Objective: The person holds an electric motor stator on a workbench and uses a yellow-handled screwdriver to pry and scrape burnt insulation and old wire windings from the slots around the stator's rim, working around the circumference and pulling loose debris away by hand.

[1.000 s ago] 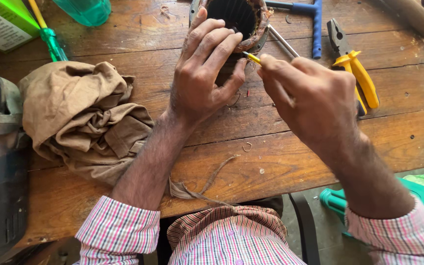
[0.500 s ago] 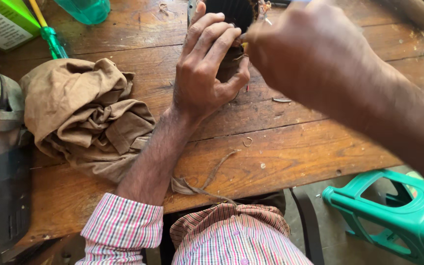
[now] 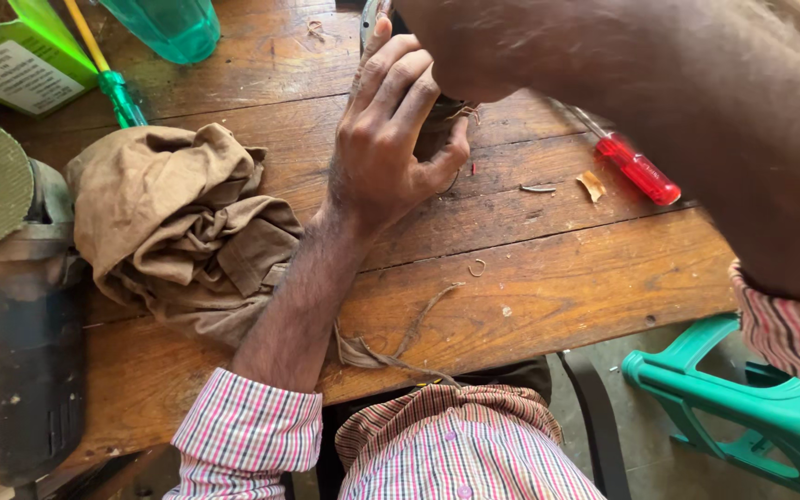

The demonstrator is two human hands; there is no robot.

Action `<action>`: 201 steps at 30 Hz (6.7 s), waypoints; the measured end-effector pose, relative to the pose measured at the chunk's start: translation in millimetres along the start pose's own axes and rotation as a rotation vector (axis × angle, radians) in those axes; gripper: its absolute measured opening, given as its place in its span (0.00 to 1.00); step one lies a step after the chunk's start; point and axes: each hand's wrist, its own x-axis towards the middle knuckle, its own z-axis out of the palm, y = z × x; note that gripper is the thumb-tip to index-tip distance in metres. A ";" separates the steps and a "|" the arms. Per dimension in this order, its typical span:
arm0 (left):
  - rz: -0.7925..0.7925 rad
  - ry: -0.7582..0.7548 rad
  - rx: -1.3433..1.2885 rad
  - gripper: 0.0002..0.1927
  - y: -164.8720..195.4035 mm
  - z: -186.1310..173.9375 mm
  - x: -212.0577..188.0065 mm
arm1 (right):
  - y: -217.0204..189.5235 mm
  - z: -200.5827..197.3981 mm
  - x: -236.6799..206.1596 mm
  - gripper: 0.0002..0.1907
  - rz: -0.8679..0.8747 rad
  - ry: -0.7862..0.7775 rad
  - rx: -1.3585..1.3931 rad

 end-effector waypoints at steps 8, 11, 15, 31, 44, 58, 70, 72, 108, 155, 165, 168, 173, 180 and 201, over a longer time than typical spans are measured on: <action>0.026 0.006 -0.049 0.30 -5.8 4.6 -4.0 | -49.5 10.4 -48.7 0.07 0.019 0.174 -0.286; -0.048 -0.026 0.060 0.21 -2.0 1.8 -4.2 | -72.9 30.9 -64.3 0.10 0.098 0.199 -0.406; -0.040 0.001 -0.029 0.22 3.0 -2.9 0.1 | -66.4 65.9 -85.1 0.17 0.117 0.411 -0.389; -0.026 -0.005 -0.017 0.21 1.4 -0.8 4.7 | -50.1 128.2 -103.1 0.08 0.274 0.966 0.581; -0.025 0.002 0.012 0.26 3.6 -1.4 4.9 | -47.9 130.8 -95.9 0.10 0.328 0.910 0.847; -0.078 0.007 -0.037 0.23 7.4 -2.1 6.6 | -30.1 129.7 -91.8 0.09 0.219 0.896 0.672; -0.122 0.045 -0.087 0.19 9.3 -4.2 9.2 | 14.2 128.6 -86.5 0.09 -0.095 0.874 0.409; -0.115 0.039 -0.085 0.19 8.5 -6.9 10.5 | 12.0 132.8 -84.5 0.10 -0.032 0.861 0.401; -0.111 -0.028 -0.087 0.20 1.8 -8.1 5.5 | -12.2 143.1 -85.9 0.09 0.122 0.892 0.743; -0.128 -0.130 -0.131 0.20 3.7 -21.6 5.1 | -52.4 134.0 -80.3 0.07 0.508 0.544 1.988; -0.130 -0.133 -0.130 0.21 4.0 -22.0 4.5 | -54.5 158.2 -72.8 0.05 0.301 0.782 1.163; -0.139 -0.136 -0.147 0.22 3.8 -20.8 3.8 | -38.9 171.5 -70.2 0.04 0.206 0.857 0.815; -0.154 -0.142 -0.153 0.22 4.7 -21.1 3.5 | -18.6 184.3 -67.2 0.07 0.039 0.959 0.552; -0.113 -0.134 -0.155 0.22 2.5 -21.3 5.7 | 0.7 176.9 -64.8 0.10 -0.079 0.926 0.456; -0.078 -0.076 -0.124 0.18 -0.5 -16.9 7.2 | -7.3 152.7 -85.5 0.09 0.064 1.000 0.526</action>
